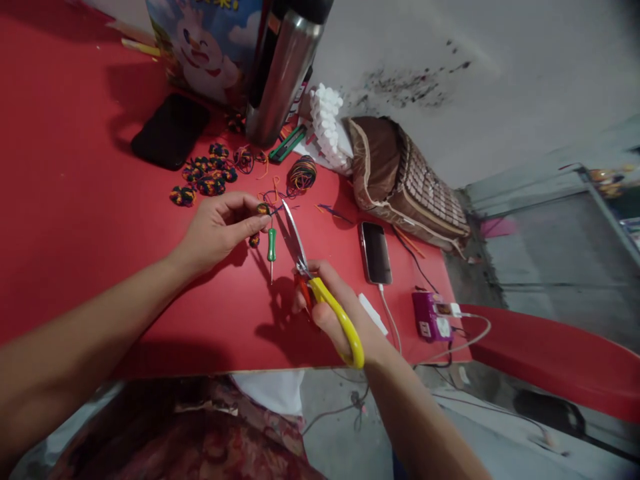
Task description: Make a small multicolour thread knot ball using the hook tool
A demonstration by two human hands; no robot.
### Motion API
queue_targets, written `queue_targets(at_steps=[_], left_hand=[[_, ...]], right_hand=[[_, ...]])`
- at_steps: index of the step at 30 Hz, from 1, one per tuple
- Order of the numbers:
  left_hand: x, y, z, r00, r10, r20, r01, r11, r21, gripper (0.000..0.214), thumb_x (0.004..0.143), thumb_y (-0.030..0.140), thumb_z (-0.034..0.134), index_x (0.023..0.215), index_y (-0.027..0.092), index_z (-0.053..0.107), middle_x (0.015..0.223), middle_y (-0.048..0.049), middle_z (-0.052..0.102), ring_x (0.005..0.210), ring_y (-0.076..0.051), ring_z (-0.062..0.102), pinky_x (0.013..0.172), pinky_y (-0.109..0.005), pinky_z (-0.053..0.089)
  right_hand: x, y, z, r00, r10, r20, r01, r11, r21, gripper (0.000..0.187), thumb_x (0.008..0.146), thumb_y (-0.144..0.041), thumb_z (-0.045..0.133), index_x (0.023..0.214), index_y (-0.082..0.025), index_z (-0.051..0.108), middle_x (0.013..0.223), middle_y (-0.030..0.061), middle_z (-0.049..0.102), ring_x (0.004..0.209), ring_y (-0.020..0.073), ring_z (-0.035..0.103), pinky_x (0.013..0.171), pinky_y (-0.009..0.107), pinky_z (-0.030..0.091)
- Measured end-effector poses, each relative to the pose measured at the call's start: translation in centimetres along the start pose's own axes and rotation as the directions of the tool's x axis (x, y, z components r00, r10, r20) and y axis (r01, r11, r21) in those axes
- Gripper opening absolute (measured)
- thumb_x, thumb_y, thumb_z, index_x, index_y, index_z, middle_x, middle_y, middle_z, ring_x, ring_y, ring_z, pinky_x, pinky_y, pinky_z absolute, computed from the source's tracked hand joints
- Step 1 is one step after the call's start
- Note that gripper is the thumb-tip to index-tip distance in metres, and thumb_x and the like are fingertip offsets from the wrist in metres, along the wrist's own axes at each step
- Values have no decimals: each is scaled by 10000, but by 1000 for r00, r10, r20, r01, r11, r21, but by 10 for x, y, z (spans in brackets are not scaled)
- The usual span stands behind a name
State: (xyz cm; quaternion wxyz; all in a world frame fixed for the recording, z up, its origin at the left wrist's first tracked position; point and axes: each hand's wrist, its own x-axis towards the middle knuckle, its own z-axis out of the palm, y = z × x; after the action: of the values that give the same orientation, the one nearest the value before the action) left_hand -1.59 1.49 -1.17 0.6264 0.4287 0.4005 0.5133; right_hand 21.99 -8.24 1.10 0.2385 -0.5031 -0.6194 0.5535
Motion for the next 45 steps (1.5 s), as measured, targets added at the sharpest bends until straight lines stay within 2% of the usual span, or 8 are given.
queue_targets(at_steps=[10, 15, 20, 25, 31, 39, 45], left_hand=[[-3, 0, 1, 997, -47, 69, 45, 999, 20, 199, 723, 242, 910, 750, 182, 722, 716, 3, 698, 654, -115, 634, 634, -228, 505], [-1, -5, -2, 995, -25, 95, 24, 1000, 13, 150, 756, 219, 863, 760, 172, 721, 719, 3, 698, 662, -111, 647, 653, -228, 507], [0, -10, -4, 995, -3, 98, 1, 1000, 15, 136, 761, 214, 841, 773, 173, 712, 739, 8, 694, 665, -112, 648, 667, -242, 532], [-2, -7, -2, 994, -8, 113, 6, 1000, 23, 118, 804, 193, 798, 780, 175, 683, 713, 11, 681, 618, -117, 647, 599, -243, 527], [-1, -6, -2, 993, -13, 114, 13, 1000, -4, 141, 800, 171, 810, 777, 160, 672, 736, 14, 688, 657, -115, 696, 663, -239, 550], [-2, -5, -2, 993, -44, 108, 47, 998, -30, 157, 796, 165, 817, 778, 166, 661, 737, 10, 698, 660, -128, 704, 661, -251, 571], [-1, -5, -1, 995, -31, 93, 36, 998, -51, 155, 786, 151, 817, 770, 158, 664, 724, 12, 680, 640, -103, 678, 610, -211, 518]], right_hand=[[12, -4, 4, 999, -24, 31, 25, 999, -20, 662, 936, -827, 570, 1301, -279, 505, 845, -33, 551, 723, 149, 509, 627, 296, 413], [12, -13, 10, 1000, 0, -25, 0, 1000, -10, 655, 924, -828, 592, 1254, -265, 530, 816, -52, 517, 682, 126, 419, 613, 291, 364], [12, -19, 12, 998, 6, -62, -7, 1000, -14, 670, 885, -821, 664, 1217, -250, 550, 833, -49, 548, 696, 118, 438, 634, 294, 360], [12, -14, 12, 998, 38, -59, -40, 999, -27, 686, 873, -818, 683, 1235, -253, 541, 807, -56, 522, 691, 123, 426, 629, 299, 353], [14, -9, 16, 995, 49, -88, -47, 999, 21, 674, 858, -810, 710, 1226, -270, 545, 816, -57, 506, 706, 125, 423, 636, 297, 346], [14, -12, 17, 994, 44, -100, -44, 999, 6, 673, 854, -815, 710, 1203, -262, 548, 804, -58, 498, 697, 125, 415, 633, 304, 338], [15, -15, 17, 991, 49, -127, -55, 998, -41, 688, 837, -840, 700, 1179, -259, 560, 780, -61, 493, 679, 127, 401, 617, 308, 332]])
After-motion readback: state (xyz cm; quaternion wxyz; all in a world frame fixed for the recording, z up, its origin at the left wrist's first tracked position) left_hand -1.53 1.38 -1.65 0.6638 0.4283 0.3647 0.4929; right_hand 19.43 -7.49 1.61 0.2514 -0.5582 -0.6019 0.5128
